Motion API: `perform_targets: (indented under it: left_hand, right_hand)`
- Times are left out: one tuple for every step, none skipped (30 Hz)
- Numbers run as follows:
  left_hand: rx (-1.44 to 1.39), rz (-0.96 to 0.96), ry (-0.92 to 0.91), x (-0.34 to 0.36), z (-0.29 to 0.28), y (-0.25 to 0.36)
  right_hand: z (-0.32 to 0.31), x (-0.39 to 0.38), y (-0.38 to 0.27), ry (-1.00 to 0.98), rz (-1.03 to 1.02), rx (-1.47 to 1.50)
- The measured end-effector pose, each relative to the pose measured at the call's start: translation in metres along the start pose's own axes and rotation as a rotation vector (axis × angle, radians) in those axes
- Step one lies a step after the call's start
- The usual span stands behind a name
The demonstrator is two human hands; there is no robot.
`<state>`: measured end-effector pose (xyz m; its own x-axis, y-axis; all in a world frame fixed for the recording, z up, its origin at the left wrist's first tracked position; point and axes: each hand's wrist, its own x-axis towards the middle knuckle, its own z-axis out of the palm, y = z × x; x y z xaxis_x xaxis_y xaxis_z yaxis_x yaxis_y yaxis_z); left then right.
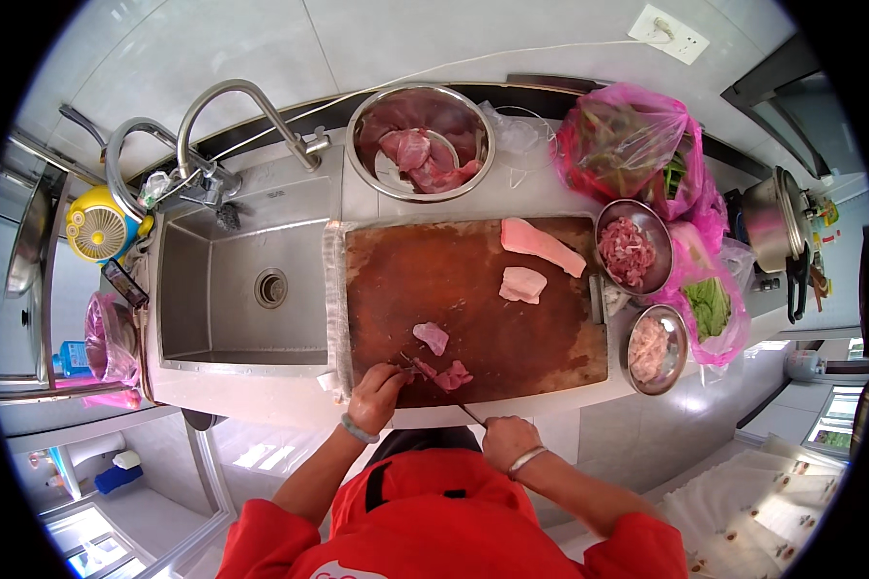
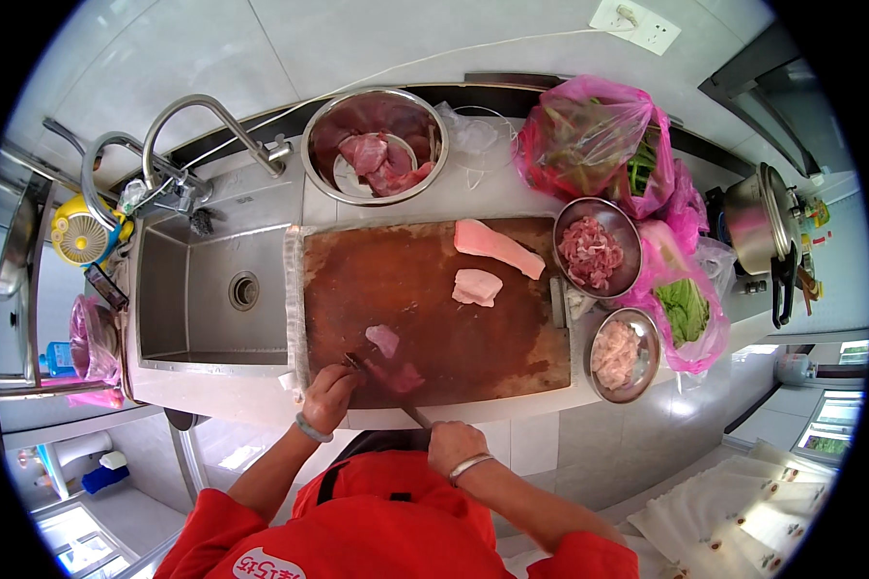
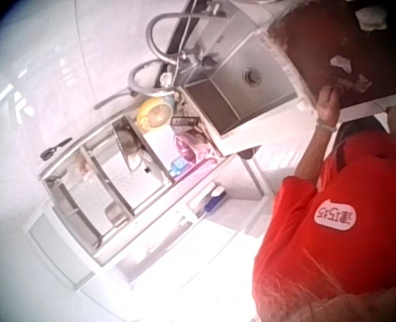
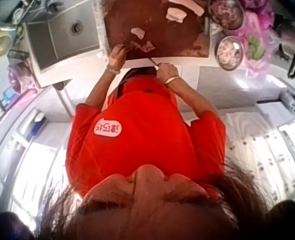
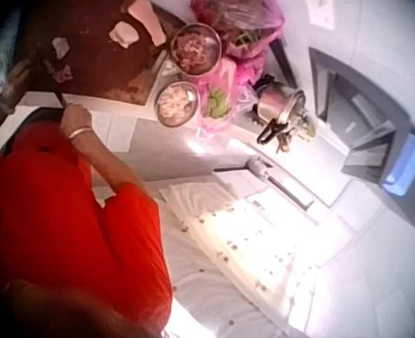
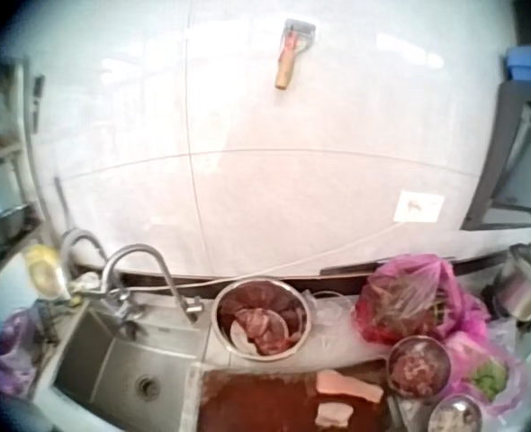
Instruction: The person slices raw pork on a wooden cutting board using a cleaver, then transfers the cut pieces into a metal bowl. The person repeats this process with multiple pieces of meat, maintaining a steady cutting rhythm.
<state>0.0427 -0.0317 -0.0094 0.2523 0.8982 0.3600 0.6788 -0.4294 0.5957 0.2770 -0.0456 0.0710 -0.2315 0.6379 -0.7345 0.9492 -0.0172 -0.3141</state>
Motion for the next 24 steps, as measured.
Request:
perform_targets:
  left_hand:
    - [0.0, 0.0, -0.005, 0.0, 0.0, -0.001]
    - [-0.001, 0.0, -0.008, 0.0, 0.0, -0.001]
    - [-0.008, -0.001, -0.009, 0.001, 0.0, -0.001]
    - [-0.015, -0.002, -0.01, 0.002, 0.0, -0.001]
    - [-0.02, -0.003, -0.01, 0.003, -0.001, -0.001]
    - [-0.023, -0.004, -0.007, 0.003, -0.001, -0.001]
    - [-0.027, -0.006, -0.003, 0.003, -0.002, -0.001]
    - [-0.034, -0.005, -0.001, 0.003, -0.001, -0.001]
    - [-0.025, -0.022, -0.015, 0.003, -0.001, 0.0]
    - [-0.016, -0.038, -0.03, 0.002, -0.002, 0.001]
    - [-0.004, -0.058, -0.045, 0.001, -0.003, 0.001]
    - [-0.002, -0.05, -0.041, -0.001, -0.002, 0.0]
    - [0.001, -0.041, -0.037, -0.003, 0.0, -0.002]
    - [0.003, -0.032, -0.036, -0.003, 0.001, -0.003]
    - [0.001, -0.037, -0.039, -0.004, 0.002, -0.003]
    - [0.0, -0.04, -0.043, -0.004, 0.002, -0.003]
    - [-0.002, -0.042, -0.044, -0.004, 0.002, -0.002]
    - [0.021, -0.028, -0.042, -0.005, 0.004, -0.003]
    - [0.045, -0.013, -0.039, -0.008, 0.007, -0.006]
    - [0.069, 0.005, -0.033, -0.008, 0.008, -0.006]
    - [0.064, -0.01, -0.029, -0.007, 0.008, -0.004]
    - [0.058, -0.024, -0.025, -0.007, 0.008, -0.002]
    - [0.059, -0.041, -0.021, -0.006, 0.006, -0.002]
    - [0.041, -0.037, -0.007, -0.004, 0.005, -0.001]
  right_hand:
    - [-0.002, 0.0, 0.0, 0.01, 0.0, -0.001]
    - [-0.004, -0.001, 0.0, 0.021, 0.0, -0.004]
    - [-0.005, -0.001, 0.0, 0.042, 0.014, 0.028]
    - [-0.006, -0.001, 0.0, 0.063, 0.029, 0.059]
    - [-0.008, -0.001, -0.002, 0.086, 0.042, 0.09]
    - [-0.008, -0.001, -0.003, 0.058, 0.032, 0.068]
    - [-0.008, -0.001, -0.005, 0.03, 0.022, 0.046]
    - [-0.008, -0.003, -0.005, 0.005, 0.015, 0.025]
    - [-0.008, -0.003, -0.007, -0.035, 0.018, 0.007]
    - [-0.007, -0.004, -0.009, -0.074, 0.02, -0.012]
    - [-0.006, -0.004, -0.011, -0.116, 0.02, -0.03]
    - [-0.004, -0.005, -0.011, -0.099, 0.011, -0.017]
    - [-0.001, -0.005, -0.009, -0.082, 0.002, -0.004]
    - [0.002, -0.004, -0.007, -0.065, -0.005, 0.011]
    - [0.004, -0.002, -0.007, -0.084, -0.001, 0.008]
    - [0.007, 0.003, -0.009, -0.103, 0.003, 0.007]
    - [0.008, 0.006, -0.012, -0.119, 0.009, 0.004]
    - [0.009, 0.009, -0.016, -0.105, 0.002, -0.002]
    - [0.009, 0.013, -0.021, -0.091, -0.004, -0.007]
    - [0.008, 0.015, -0.022, -0.072, -0.011, -0.013]
    - [0.008, 0.016, -0.02, -0.065, -0.009, -0.009]
    - [0.008, 0.015, -0.017, -0.057, -0.007, -0.004]
    - [0.007, 0.016, -0.017, -0.05, -0.014, 0.001]
    - [0.002, 0.012, -0.014, -0.071, 0.0, 0.004]
